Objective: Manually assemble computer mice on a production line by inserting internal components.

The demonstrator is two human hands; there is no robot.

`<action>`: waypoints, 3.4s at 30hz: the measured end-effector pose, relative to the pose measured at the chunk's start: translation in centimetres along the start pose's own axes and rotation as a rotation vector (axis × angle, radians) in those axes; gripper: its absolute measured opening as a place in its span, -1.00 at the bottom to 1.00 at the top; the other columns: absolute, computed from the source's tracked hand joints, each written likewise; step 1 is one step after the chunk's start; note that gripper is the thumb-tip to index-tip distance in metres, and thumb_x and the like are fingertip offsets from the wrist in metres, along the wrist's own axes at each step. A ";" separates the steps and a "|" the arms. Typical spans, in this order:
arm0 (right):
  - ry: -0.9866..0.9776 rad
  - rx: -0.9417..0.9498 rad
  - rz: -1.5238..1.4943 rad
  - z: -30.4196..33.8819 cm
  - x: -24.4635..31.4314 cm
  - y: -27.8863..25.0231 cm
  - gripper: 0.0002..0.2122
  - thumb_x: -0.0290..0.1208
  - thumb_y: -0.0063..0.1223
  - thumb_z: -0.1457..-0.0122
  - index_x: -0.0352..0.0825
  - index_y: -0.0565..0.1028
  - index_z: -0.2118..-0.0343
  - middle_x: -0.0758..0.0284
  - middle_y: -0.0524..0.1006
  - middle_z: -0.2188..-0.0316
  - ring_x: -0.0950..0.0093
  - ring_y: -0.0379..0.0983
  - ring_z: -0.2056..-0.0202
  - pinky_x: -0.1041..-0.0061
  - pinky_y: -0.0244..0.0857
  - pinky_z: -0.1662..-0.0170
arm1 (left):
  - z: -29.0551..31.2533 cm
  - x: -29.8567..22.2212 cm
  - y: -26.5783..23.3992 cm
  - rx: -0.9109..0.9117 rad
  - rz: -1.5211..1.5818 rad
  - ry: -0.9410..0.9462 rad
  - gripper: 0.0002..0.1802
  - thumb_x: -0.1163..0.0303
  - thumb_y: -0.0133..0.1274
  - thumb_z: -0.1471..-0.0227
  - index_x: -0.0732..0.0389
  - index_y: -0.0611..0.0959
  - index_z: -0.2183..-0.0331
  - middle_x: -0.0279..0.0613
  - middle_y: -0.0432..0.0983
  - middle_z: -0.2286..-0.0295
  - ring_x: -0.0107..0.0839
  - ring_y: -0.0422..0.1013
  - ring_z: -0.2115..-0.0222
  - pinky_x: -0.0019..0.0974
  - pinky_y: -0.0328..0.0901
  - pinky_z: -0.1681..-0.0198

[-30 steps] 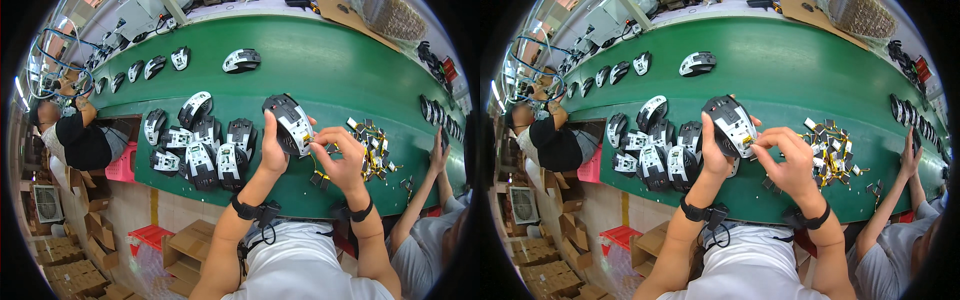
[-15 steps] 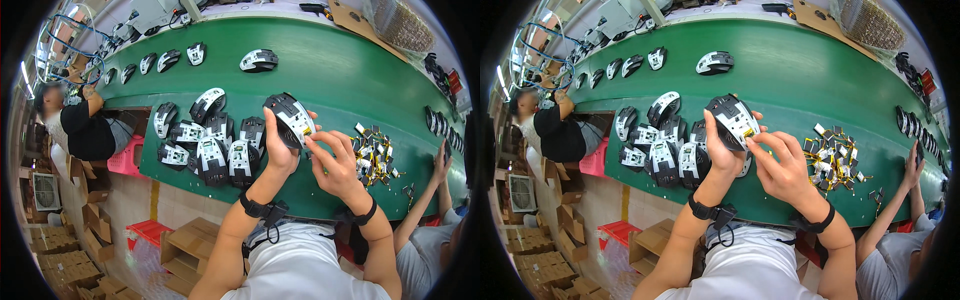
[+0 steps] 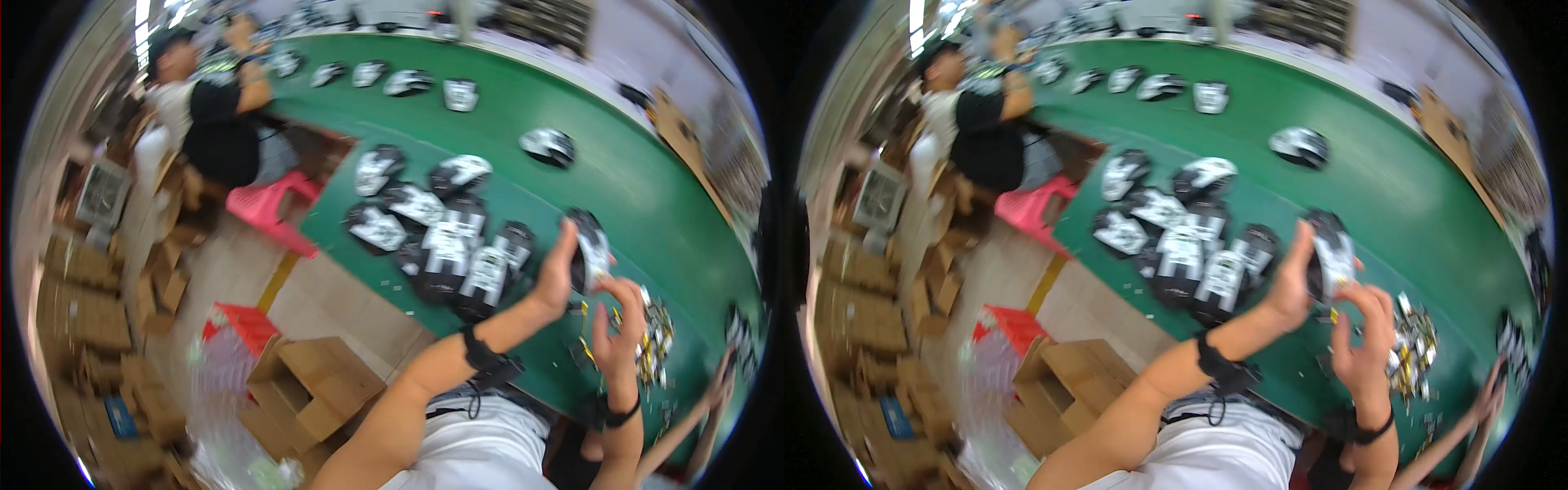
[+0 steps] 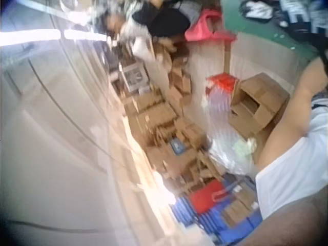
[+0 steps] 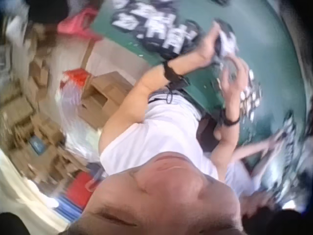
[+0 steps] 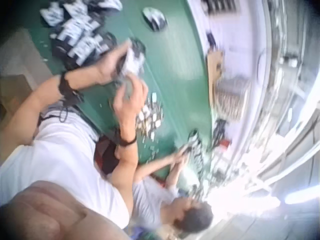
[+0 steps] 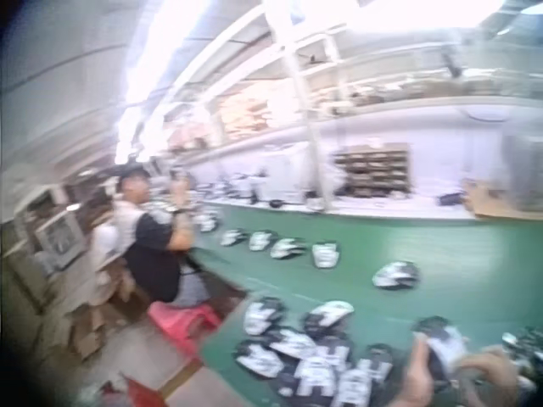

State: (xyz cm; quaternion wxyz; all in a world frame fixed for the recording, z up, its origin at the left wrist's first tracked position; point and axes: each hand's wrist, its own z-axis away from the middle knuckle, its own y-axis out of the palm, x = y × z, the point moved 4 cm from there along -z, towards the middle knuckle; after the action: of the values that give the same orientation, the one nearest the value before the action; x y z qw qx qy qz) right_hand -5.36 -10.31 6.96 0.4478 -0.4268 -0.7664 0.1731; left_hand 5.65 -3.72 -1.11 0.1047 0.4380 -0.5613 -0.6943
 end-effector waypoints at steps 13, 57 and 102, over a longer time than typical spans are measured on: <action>0.008 0.079 0.146 -1.0 -0.8 0.6 -0.05 -0.15 0.33 0.18 -0.34 0.09 -0.30 0.08 0.12 -0.30 0.14 0.10 -0.28 0.25 0.06 -0.24 | 0.0 1.6 0.9 0.039 -0.233 0.176 -0.38 -0.11 -0.30 -0.30 0.22 0.32 -0.09 -0.31 0.37 0.14 -0.58 0.32 0.13 -0.48 0.26 0.03; 0.251 0.535 0.490 -21.6 -18.3 16.4 -0.30 0.12 0.19 0.05 -0.36 0.45 -0.04 -0.12 0.43 0.02 -0.03 0.39 -0.01 0.14 0.28 -0.09 | 12.3 1.0 -0.2 0.504 -0.728 -0.395 -0.54 0.03 -0.07 -0.23 0.15 0.49 0.01 -0.24 0.57 0.25 -0.46 0.50 0.30 -0.38 0.35 0.27; -0.001 0.094 -0.311 0.6 -3.0 -5.8 -0.49 -0.38 0.22 0.05 -0.36 0.45 -0.03 0.12 0.43 -0.08 0.18 0.32 -0.14 0.25 0.14 -0.20 | 3.9 2.7 3.8 0.176 -0.097 -0.515 -0.40 -0.06 -0.36 -0.29 0.18 0.38 -0.11 0.01 0.46 0.03 -0.18 0.49 0.10 -0.04 0.49 0.17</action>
State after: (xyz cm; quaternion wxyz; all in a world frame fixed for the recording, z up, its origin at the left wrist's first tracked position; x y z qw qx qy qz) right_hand -8.11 -16.02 8.79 0.4885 -0.2812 -0.8145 0.1375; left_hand -0.14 -4.09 0.79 -0.1133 0.2808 -0.6060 -0.7356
